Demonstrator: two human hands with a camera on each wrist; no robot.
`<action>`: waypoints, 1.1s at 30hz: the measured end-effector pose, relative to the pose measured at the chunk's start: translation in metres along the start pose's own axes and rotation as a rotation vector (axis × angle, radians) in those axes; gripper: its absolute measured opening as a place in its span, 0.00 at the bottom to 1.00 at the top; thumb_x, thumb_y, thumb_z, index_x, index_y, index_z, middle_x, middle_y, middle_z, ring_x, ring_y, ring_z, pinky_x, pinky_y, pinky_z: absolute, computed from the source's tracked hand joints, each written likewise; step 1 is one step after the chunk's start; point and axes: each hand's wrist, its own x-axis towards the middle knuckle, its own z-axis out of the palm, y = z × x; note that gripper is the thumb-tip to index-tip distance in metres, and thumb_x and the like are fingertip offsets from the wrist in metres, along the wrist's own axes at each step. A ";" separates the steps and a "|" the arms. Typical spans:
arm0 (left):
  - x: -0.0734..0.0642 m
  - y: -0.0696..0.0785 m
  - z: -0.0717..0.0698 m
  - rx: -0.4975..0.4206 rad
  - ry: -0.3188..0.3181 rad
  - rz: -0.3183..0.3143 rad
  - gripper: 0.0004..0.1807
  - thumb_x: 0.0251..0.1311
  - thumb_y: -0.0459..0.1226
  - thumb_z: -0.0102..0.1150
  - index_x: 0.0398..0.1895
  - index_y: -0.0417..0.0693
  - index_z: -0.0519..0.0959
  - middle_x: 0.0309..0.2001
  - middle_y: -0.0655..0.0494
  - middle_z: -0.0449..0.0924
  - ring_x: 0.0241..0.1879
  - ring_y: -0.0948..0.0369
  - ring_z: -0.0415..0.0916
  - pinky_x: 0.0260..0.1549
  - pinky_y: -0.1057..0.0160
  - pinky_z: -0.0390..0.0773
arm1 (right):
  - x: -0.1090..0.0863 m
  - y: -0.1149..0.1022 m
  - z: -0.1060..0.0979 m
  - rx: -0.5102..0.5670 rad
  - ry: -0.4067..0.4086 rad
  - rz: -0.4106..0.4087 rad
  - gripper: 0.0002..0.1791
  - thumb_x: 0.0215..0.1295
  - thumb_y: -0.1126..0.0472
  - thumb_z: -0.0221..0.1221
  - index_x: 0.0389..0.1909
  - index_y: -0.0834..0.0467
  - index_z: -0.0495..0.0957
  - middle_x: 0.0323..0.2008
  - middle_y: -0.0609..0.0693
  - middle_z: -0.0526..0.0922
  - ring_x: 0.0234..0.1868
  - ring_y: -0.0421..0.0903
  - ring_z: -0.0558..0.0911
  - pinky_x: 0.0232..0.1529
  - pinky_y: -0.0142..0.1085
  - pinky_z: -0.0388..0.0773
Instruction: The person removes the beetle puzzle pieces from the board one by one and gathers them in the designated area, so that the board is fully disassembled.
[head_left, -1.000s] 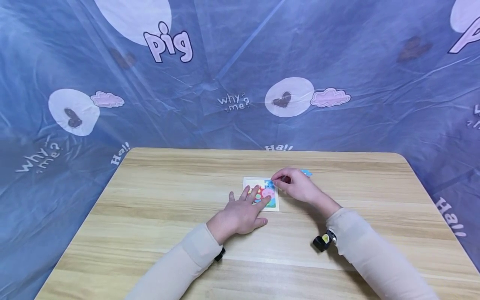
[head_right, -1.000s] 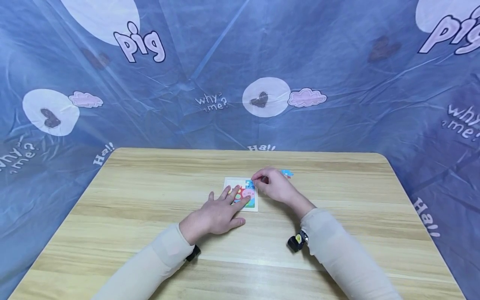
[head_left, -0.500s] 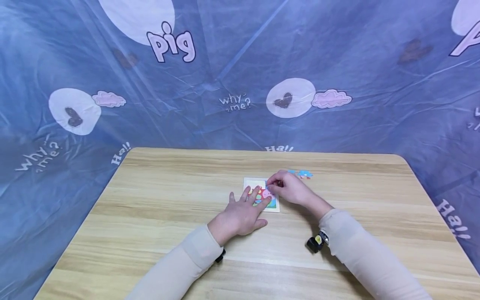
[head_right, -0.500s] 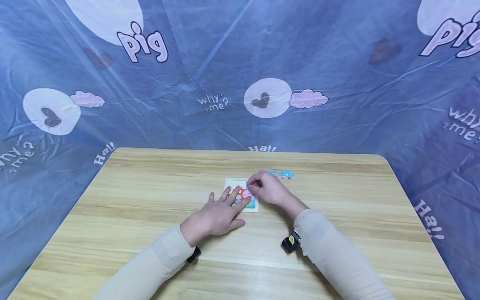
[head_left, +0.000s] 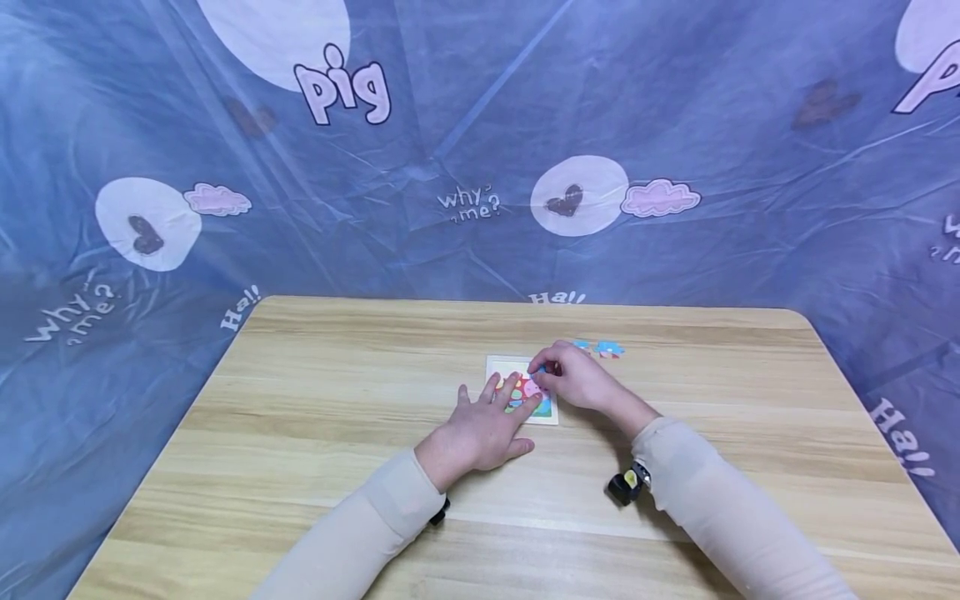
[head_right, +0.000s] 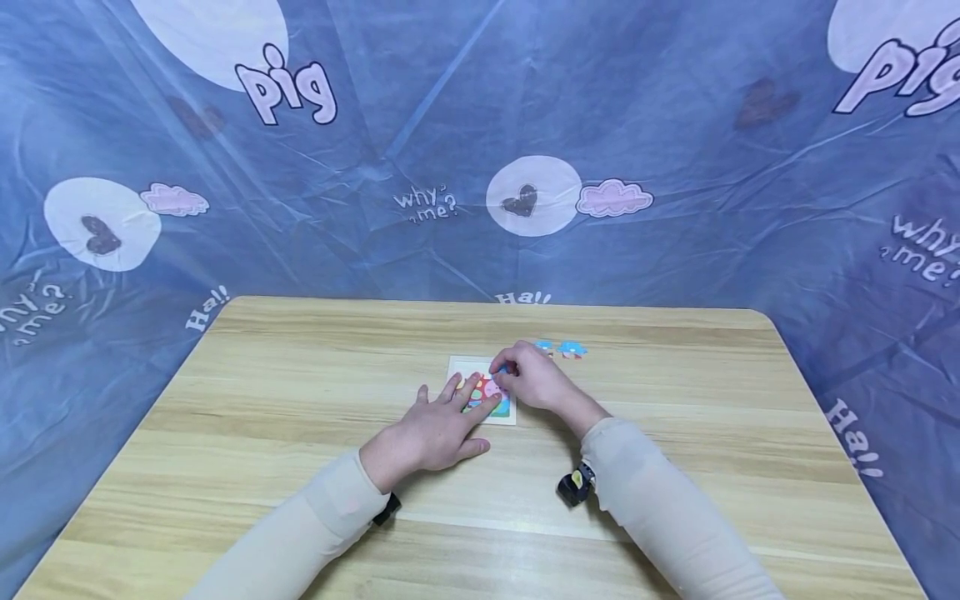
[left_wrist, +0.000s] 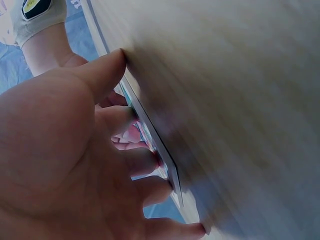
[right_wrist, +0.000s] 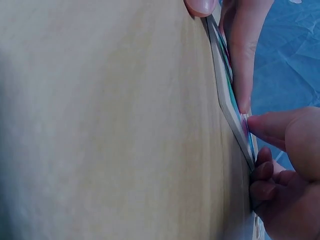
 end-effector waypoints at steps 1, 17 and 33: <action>0.002 -0.001 0.003 0.000 0.004 0.002 0.39 0.79 0.63 0.49 0.88 0.74 0.52 0.90 0.49 0.44 0.88 0.44 0.47 0.75 0.24 0.61 | 0.000 0.000 0.000 0.001 0.001 0.004 0.05 0.71 0.68 0.65 0.43 0.60 0.89 0.34 0.51 0.81 0.38 0.44 0.76 0.42 0.36 0.73; 0.002 0.001 0.001 0.026 -0.005 -0.007 0.39 0.79 0.64 0.48 0.88 0.75 0.53 0.90 0.52 0.45 0.88 0.45 0.48 0.76 0.26 0.62 | -0.001 -0.004 0.003 -0.007 0.030 0.112 0.06 0.72 0.66 0.65 0.44 0.58 0.90 0.49 0.59 0.78 0.40 0.47 0.75 0.43 0.37 0.72; -0.001 0.002 -0.004 0.029 -0.025 -0.012 0.39 0.80 0.64 0.47 0.89 0.73 0.52 0.90 0.53 0.43 0.89 0.47 0.45 0.78 0.28 0.60 | 0.000 0.003 0.002 0.044 0.092 0.065 0.14 0.72 0.69 0.63 0.56 0.65 0.85 0.49 0.60 0.84 0.42 0.49 0.80 0.46 0.39 0.76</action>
